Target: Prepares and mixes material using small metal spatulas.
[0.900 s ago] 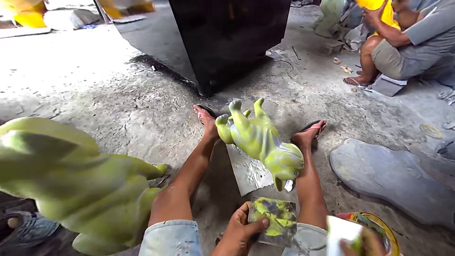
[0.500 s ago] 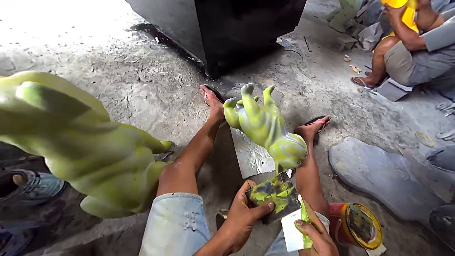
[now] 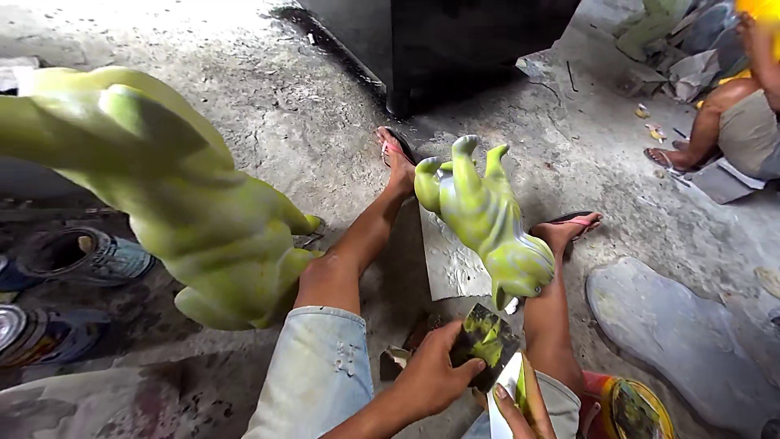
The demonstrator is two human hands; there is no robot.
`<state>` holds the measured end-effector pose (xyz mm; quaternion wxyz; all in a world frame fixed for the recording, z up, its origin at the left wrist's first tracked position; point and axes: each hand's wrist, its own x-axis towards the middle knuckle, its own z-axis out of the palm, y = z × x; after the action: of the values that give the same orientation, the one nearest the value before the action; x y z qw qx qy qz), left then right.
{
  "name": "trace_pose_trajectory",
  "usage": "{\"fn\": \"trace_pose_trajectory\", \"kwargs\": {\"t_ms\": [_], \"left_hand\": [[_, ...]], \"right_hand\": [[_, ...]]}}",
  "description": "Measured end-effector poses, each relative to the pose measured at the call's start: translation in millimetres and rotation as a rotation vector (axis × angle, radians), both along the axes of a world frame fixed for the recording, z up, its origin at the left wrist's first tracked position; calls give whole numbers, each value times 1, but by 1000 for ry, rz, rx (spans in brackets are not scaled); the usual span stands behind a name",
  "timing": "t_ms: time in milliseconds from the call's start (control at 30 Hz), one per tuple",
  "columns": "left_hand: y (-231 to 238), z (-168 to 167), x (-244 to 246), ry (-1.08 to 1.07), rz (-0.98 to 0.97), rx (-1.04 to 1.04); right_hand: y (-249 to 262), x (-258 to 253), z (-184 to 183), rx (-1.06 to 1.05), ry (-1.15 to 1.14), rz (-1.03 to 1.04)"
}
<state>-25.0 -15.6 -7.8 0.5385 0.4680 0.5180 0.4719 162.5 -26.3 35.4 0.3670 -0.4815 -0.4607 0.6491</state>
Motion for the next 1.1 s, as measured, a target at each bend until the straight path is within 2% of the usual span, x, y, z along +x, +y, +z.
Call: {"fn": "trace_pose_trajectory", "kwargs": {"t_ms": [100, 167, 300, 400, 533, 633, 733, 800, 900, 1100], "left_hand": [[5, -6, 3, -125, 110, 33], [7, -13, 5, -96, 146, 57], [4, -22, 8, -124, -5, 48], [3, -26, 8, -222, -137, 5], [4, -26, 4, -258, -247, 10], [6, -29, 3, -278, -336, 22], [11, -26, -3, -263, -434, 27], [18, -18, -11, -225, -376, 19], [30, -16, -10, -81, -111, -4], [26, -15, 15, -95, -291, 43]], "right_hand": [[0, -2, -12, 61, -2, 68], [-1, -9, -16, 74, -3, 85], [-4, -17, -21, 1, -32, -27], [1, -21, -25, -66, -14, -150], [11, -20, -36, -200, 197, -252], [18, -23, -36, -316, 419, -228], [20, -25, -42, -341, 466, -194], [23, -21, -47, -329, 511, -149], [29, -17, -40, -299, 636, -78], [54, -14, -26, -384, 709, -218]]}}
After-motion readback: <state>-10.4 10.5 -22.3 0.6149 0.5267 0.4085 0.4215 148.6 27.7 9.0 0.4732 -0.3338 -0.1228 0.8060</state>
